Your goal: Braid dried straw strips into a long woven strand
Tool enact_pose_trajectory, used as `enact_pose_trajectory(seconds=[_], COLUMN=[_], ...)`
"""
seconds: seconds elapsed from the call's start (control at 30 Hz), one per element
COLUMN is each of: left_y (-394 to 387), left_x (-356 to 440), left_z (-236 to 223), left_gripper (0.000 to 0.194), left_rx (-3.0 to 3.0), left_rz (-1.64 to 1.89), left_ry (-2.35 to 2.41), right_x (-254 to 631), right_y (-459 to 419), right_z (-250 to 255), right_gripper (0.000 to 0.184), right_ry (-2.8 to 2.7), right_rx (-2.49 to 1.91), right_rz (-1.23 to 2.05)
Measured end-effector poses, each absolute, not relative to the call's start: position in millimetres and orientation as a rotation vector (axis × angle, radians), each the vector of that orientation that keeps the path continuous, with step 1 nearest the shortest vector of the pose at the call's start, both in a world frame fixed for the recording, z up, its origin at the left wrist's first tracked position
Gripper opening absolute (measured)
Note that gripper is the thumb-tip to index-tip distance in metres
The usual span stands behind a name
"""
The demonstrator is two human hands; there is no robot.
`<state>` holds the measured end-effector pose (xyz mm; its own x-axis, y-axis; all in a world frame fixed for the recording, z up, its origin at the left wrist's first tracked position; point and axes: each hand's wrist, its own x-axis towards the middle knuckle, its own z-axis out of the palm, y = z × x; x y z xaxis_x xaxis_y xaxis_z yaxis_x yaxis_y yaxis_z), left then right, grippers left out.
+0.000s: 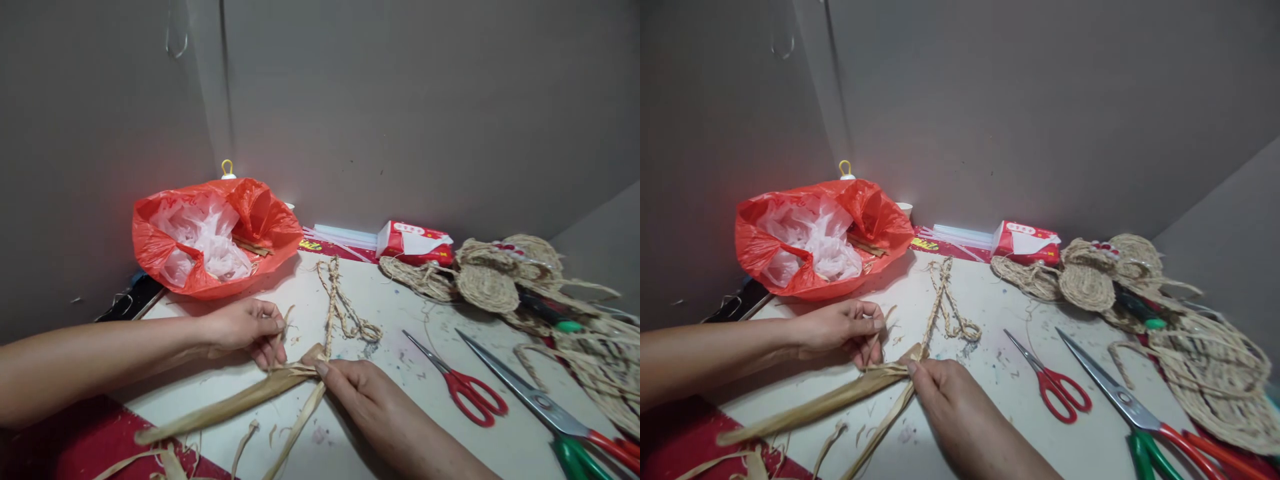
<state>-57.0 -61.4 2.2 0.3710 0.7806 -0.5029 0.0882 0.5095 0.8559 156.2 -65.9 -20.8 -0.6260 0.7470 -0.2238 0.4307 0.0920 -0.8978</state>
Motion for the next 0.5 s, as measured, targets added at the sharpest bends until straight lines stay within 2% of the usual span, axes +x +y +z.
enact_pose_trajectory(seconds=[0.23,0.5], left_y=[-79.0,-98.2], left_x=[-57.8,-45.0], left_z=[5.0,18.4], left_gripper=[0.047,0.015], left_rx=[1.089,1.638], left_rz=[0.321,0.084], left_ry=[1.191,1.378], right_x=[155.4,157.8], right_y=[-65.5,-65.9], right_z=[-18.4,-20.3], right_gripper=[0.05,0.047], right_ry=[-2.086,-2.054], right_rx=[-1.178,-1.137], right_rz=[1.557,1.567])
